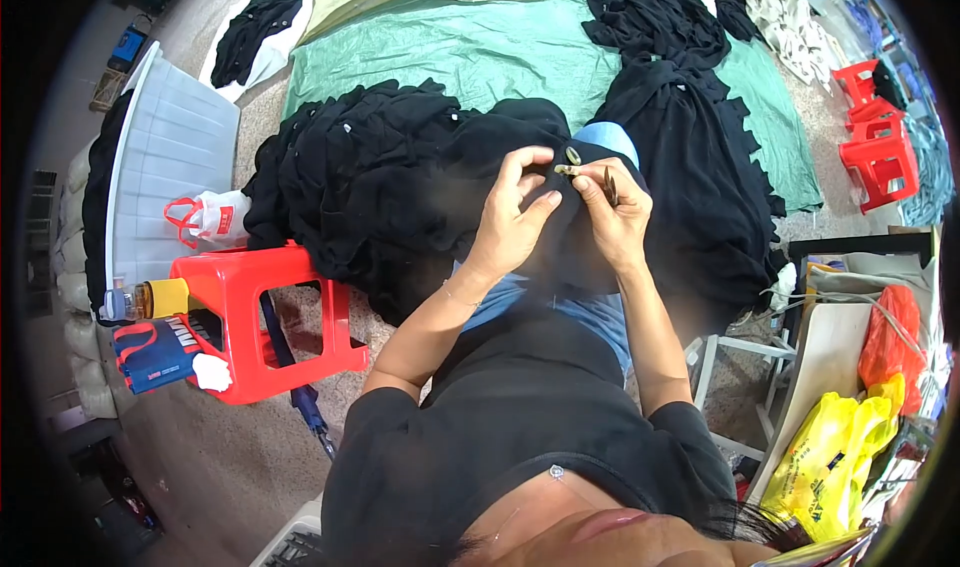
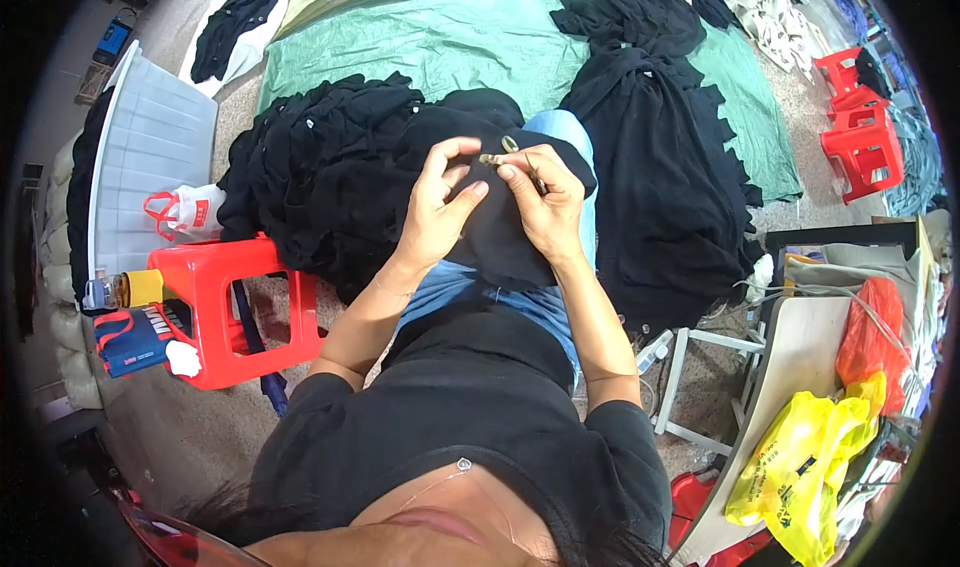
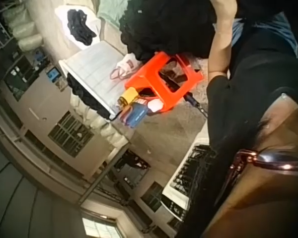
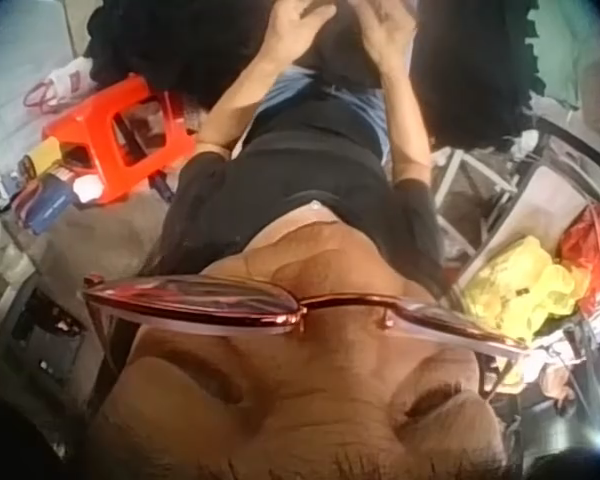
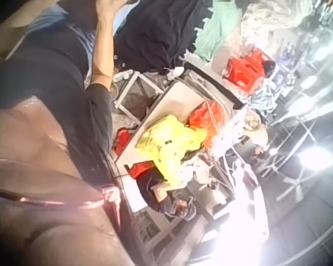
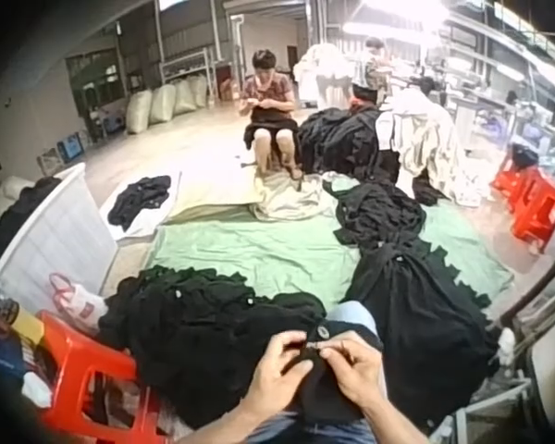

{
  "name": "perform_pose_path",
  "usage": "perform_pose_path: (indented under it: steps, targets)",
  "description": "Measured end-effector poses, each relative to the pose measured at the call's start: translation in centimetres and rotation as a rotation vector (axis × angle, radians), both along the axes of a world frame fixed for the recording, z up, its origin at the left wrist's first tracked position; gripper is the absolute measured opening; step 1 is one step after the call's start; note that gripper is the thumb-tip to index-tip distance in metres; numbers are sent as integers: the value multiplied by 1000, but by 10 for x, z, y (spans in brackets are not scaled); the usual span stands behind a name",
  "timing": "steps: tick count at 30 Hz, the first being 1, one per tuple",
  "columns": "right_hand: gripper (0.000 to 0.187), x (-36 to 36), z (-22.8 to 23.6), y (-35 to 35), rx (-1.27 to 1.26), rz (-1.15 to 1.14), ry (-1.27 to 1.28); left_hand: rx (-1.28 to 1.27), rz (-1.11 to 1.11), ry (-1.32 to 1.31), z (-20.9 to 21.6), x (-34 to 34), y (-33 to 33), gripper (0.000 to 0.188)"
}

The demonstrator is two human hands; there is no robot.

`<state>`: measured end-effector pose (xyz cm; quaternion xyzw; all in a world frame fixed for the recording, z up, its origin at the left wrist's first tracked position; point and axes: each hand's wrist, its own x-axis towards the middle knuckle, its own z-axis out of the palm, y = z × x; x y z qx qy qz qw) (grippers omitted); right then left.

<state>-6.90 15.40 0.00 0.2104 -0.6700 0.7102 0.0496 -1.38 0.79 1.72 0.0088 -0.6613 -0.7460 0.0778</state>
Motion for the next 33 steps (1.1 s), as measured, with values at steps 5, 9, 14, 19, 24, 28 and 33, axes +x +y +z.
perform_pose_path:
  steps: [5,9,14,19,24,28,33]
  targets:
    - [8,0,-6,2,-25,70,-152,19,14,-41,-12,0,0,28]
    - [13,-2,-4,1,-61,126,-253,-78,108,-64,-17,0,4,23]
    - [17,6,0,15,197,-41,-23,-163,178,17,-16,3,2,22]
    - [23,12,5,19,402,-62,275,-73,186,-3,-14,2,5,23]
    - [23,11,5,17,468,-72,393,-63,168,6,-15,3,5,23]
    - [21,9,7,12,448,-79,420,-65,163,-5,-13,5,6,23]
    - [17,8,3,11,425,-102,438,-71,161,-14,-13,6,7,23]
